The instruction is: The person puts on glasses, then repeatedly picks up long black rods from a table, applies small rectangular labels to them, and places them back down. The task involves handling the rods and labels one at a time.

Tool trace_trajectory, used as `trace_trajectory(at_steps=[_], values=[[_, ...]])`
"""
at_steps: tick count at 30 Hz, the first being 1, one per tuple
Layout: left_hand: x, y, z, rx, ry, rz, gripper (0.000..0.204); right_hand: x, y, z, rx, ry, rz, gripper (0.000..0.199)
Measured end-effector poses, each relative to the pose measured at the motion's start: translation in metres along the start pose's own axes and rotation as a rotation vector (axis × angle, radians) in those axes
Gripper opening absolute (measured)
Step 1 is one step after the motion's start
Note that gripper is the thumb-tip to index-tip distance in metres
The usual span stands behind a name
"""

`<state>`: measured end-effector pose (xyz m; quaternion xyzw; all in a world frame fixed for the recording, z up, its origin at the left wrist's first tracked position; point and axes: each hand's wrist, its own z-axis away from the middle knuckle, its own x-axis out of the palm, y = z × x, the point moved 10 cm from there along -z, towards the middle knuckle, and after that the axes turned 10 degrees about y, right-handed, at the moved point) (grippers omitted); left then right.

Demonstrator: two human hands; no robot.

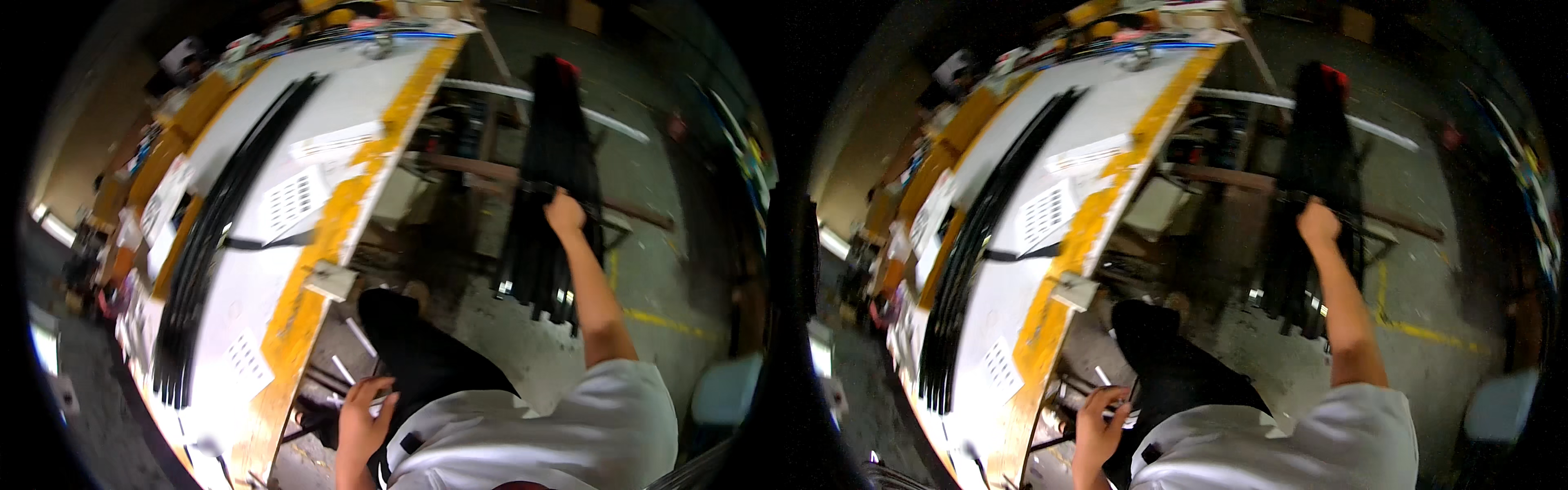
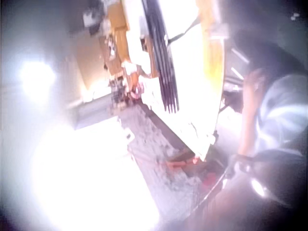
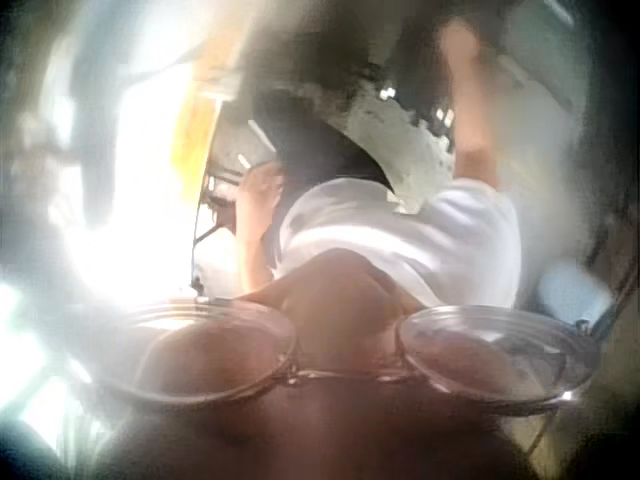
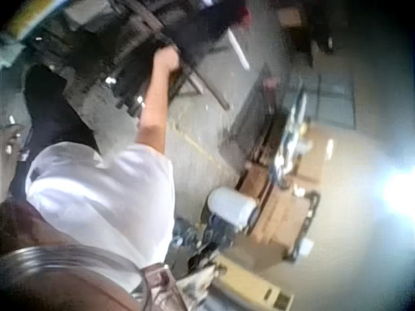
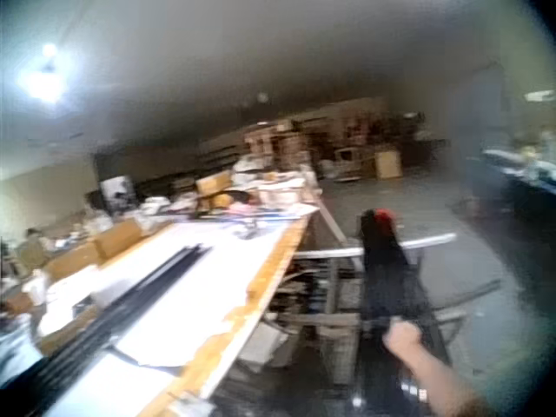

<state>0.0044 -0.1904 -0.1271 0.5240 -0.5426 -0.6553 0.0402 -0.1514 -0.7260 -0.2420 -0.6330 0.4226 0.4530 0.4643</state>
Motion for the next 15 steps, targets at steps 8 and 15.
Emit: trace_trajectory(at_steps=[8,15], values=[[-0.016,0.0,0.009,-0.01,-0.01,0.017,0.023,-0.012,0.012,0.001,-0.101,0.156,-0.006,0.047],[-0.025,-0.005,0.014,0.038,0.051,0.081,0.024,-0.09,-0.162,0.091,-0.558,0.157,-0.392,0.024]])
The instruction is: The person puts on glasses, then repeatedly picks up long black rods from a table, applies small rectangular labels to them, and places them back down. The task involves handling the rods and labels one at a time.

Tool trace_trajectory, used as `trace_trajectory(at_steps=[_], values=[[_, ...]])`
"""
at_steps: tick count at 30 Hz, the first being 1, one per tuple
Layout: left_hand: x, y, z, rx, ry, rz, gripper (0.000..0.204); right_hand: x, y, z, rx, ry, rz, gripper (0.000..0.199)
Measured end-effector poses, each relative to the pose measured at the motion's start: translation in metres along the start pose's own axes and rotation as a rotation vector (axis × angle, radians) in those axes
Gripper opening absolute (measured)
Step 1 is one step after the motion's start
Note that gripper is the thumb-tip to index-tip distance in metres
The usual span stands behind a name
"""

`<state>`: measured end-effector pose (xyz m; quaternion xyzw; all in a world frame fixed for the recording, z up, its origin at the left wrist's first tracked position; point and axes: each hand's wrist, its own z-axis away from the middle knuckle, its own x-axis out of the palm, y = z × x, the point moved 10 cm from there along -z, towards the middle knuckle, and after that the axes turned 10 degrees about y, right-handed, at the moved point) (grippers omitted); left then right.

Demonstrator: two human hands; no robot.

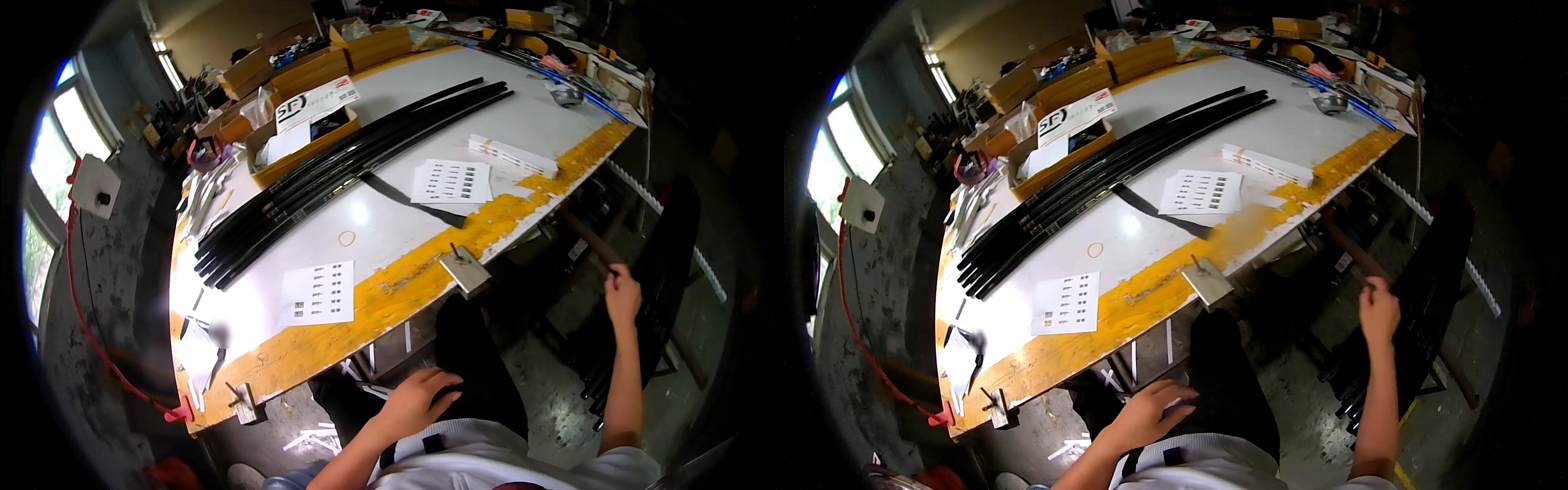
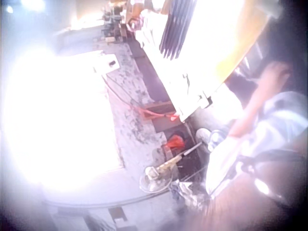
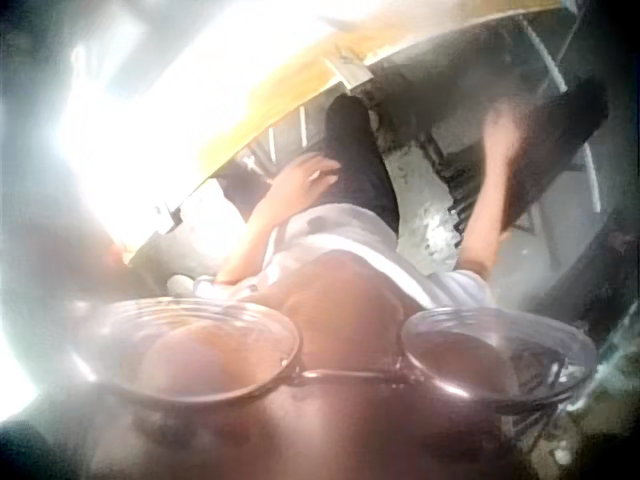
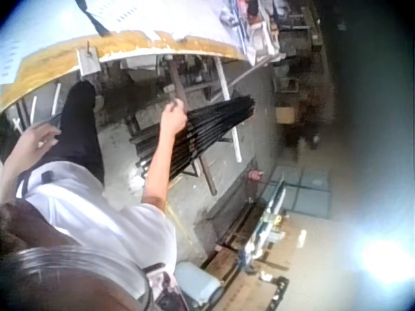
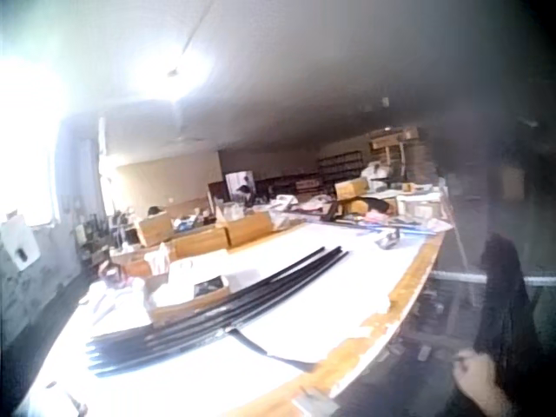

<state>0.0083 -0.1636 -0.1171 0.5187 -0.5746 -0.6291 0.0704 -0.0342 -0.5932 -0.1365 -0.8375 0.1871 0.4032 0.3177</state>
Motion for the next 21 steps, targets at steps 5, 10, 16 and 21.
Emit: trace_trajectory(at_steps=[5,10,16,21], values=[[-0.024,-0.005,0.004,-0.026,0.076,0.041,0.023,0.011,-0.207,0.03,-0.533,-0.047,-0.442,0.015],[-0.071,-0.04,0.039,-0.15,0.239,-0.013,0.019,0.051,-0.351,0.045,-0.972,0.003,-0.415,0.018],[-0.133,-0.078,0.105,-0.401,0.525,-0.008,0.019,0.141,-0.472,0.019,-1.096,-0.103,-0.311,0.029],[-0.155,-0.092,0.139,-0.52,0.68,-0.026,0.017,0.196,-0.536,0.011,-1.188,-0.102,-0.218,0.041]])
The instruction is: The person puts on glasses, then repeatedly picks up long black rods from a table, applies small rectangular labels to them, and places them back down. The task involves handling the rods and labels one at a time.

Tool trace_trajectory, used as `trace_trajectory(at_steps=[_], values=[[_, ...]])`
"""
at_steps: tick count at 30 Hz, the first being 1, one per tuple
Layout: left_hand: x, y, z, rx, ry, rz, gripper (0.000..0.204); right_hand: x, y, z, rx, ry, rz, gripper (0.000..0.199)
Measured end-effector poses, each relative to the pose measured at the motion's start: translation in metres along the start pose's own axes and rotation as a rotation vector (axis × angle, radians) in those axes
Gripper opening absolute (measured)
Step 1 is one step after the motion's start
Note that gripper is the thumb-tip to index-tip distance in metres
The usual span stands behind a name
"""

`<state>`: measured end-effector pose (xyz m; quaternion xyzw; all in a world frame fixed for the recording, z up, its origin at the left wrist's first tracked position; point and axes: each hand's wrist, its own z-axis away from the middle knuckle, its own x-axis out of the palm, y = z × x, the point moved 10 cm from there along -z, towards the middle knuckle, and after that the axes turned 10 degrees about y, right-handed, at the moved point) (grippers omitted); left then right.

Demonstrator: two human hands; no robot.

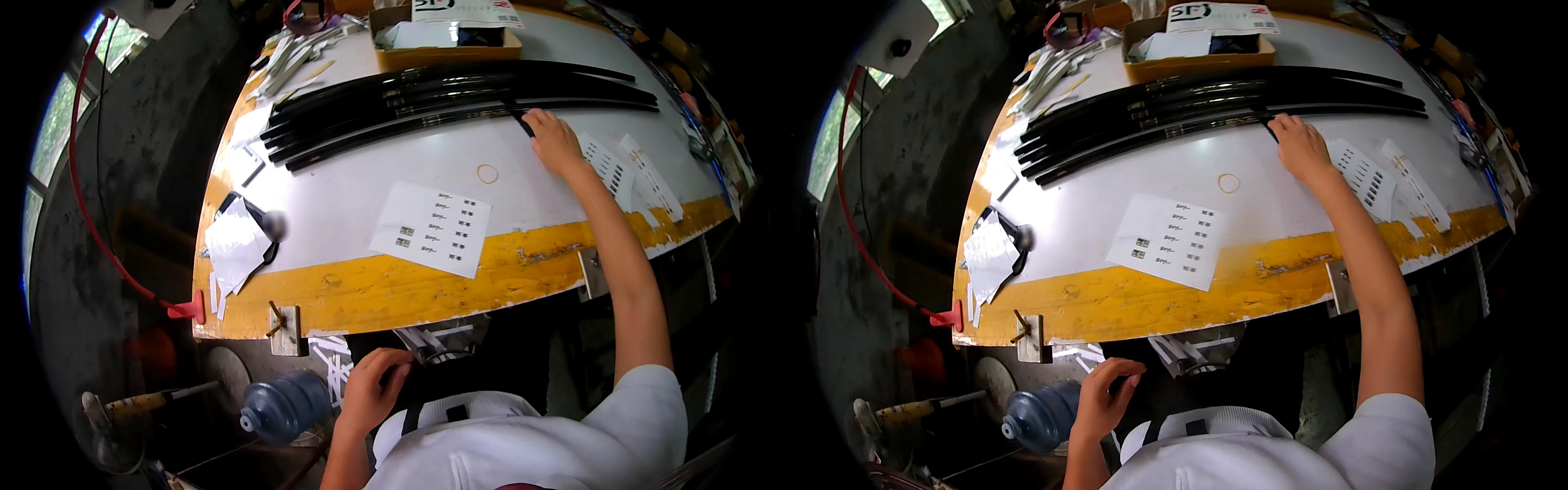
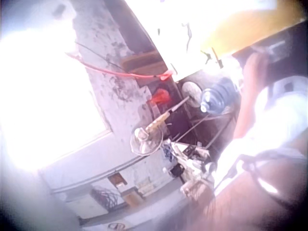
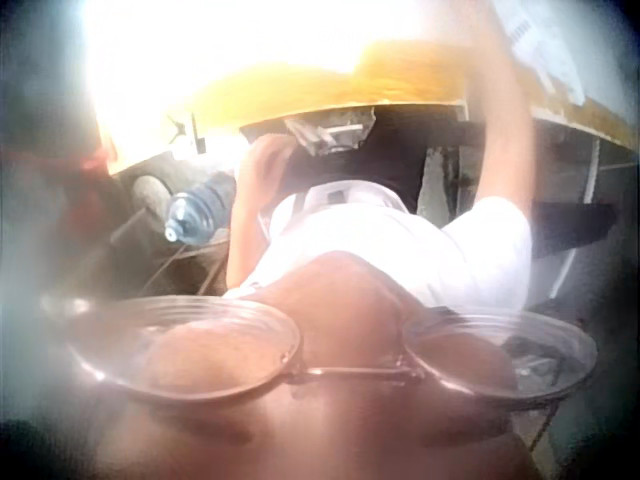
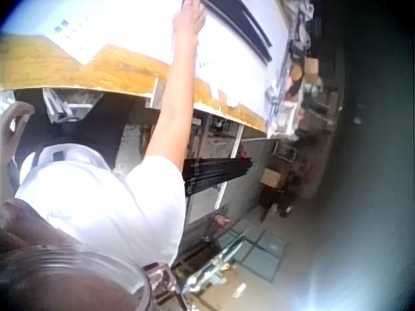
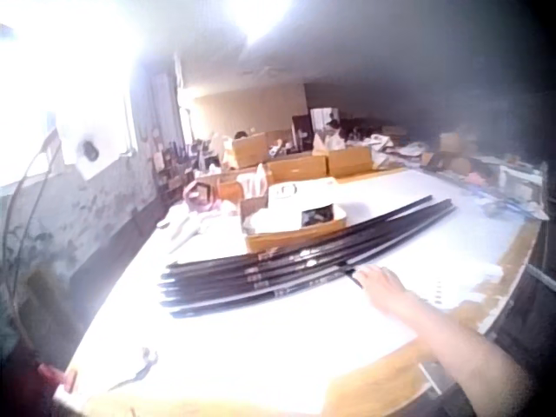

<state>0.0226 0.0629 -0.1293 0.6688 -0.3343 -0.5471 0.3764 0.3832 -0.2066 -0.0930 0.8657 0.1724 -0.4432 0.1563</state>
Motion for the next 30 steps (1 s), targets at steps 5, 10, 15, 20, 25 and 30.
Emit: trace_trajectory(at_steps=[5,10,15,20,25,30], values=[[-0.008,-0.01,-0.006,-0.036,0.03,0.013,0.017,0.041,0.001,-0.039,-0.113,-0.007,0.077,0.042],[-0.009,0.004,-0.024,0.014,0.022,0.003,0.019,0.071,0.007,-0.058,-0.123,-0.021,0.221,0.023],[-0.017,0.032,-0.039,0.158,0.041,-0.072,0.022,0.052,-0.009,-0.061,-0.185,0.081,0.248,0.015],[-0.052,0.076,-0.046,0.468,0.34,-0.392,0.023,-0.052,-0.026,-0.034,-0.324,0.258,0.291,0.024],[-0.066,0.099,-0.045,0.575,0.54,-0.778,0.035,-0.144,-0.066,0.031,-0.346,0.244,0.319,0.032],[-0.067,0.084,-0.052,0.568,0.457,-0.858,0.045,-0.178,-0.116,0.093,-0.382,0.184,0.109,0.035]])
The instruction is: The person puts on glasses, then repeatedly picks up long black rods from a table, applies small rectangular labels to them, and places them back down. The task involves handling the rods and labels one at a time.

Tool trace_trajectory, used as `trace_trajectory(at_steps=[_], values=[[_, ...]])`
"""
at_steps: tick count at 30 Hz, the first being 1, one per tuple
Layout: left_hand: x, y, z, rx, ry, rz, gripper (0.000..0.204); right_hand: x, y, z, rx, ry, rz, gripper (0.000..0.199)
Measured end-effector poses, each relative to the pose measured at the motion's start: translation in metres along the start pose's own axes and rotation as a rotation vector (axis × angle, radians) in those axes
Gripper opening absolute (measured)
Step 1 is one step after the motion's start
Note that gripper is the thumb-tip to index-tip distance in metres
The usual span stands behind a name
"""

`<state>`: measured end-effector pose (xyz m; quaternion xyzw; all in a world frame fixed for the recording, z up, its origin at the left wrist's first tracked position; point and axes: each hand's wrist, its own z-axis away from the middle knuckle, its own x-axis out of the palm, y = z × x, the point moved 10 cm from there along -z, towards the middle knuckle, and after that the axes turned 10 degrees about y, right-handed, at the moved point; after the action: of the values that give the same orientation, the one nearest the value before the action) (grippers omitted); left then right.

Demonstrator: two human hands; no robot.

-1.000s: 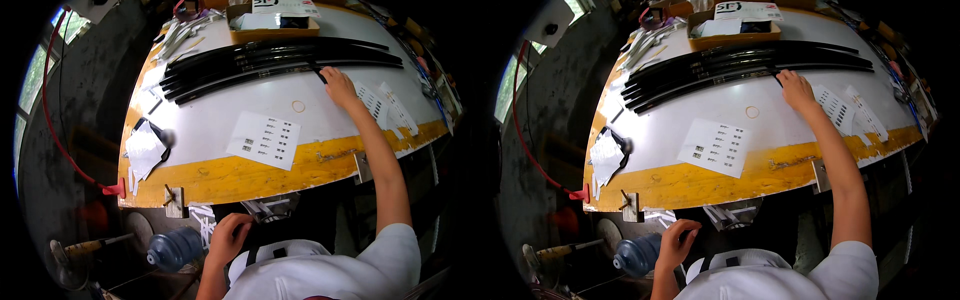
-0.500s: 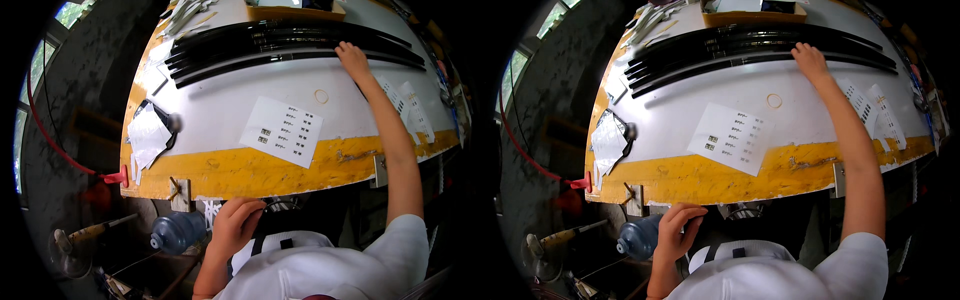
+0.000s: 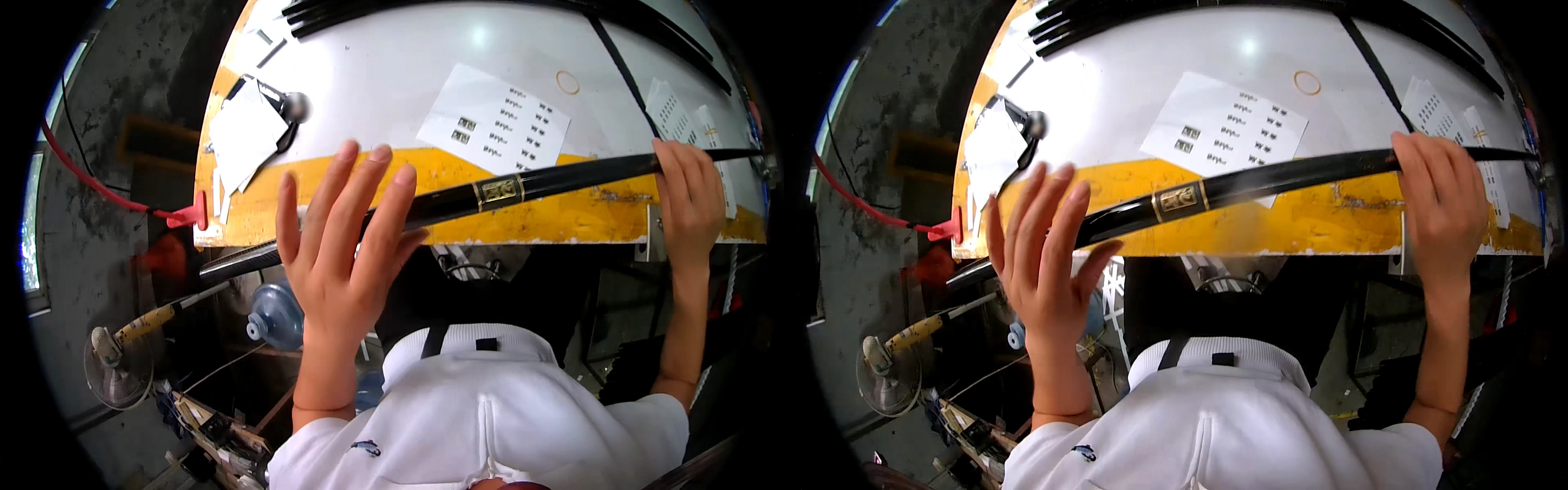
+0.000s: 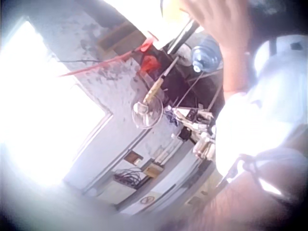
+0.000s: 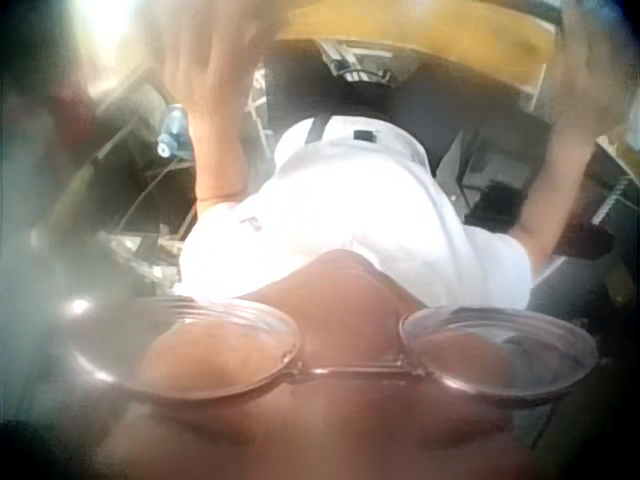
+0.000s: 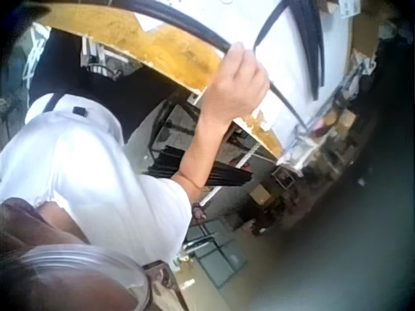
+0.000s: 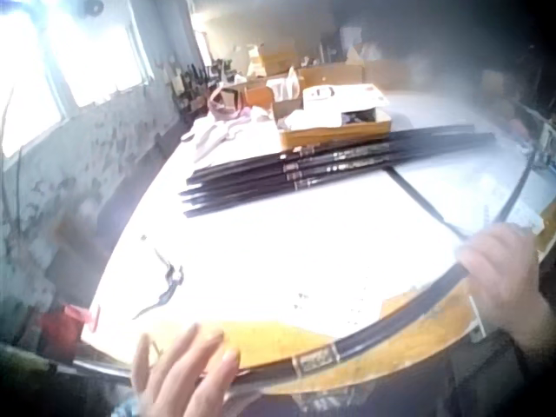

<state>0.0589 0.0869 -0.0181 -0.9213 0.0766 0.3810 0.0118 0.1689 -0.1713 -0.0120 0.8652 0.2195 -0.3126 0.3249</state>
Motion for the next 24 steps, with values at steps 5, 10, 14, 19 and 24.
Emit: trace_trajectory(at_steps=[5,10,14,19,24], values=[[0.016,-0.021,0.028,-0.017,-0.081,0.126,0.04,-0.004,-0.034,0.031,0.12,-0.006,-0.241,0.041],[0.022,-0.038,0.043,-0.004,-0.114,0.16,0.044,0.005,-0.055,0.042,0.217,0.005,-0.3,0.044],[0.028,-0.047,0.051,-0.026,-0.132,0.156,0.041,0.014,-0.066,0.046,0.262,0.004,-0.287,0.045],[0.034,-0.053,0.053,-0.027,-0.113,0.141,0.039,0.017,-0.069,0.044,0.274,0.037,-0.301,0.046],[0.048,-0.06,0.06,-0.07,-0.153,0.19,0.041,0.016,-0.073,0.045,0.267,0.019,-0.284,0.046]])
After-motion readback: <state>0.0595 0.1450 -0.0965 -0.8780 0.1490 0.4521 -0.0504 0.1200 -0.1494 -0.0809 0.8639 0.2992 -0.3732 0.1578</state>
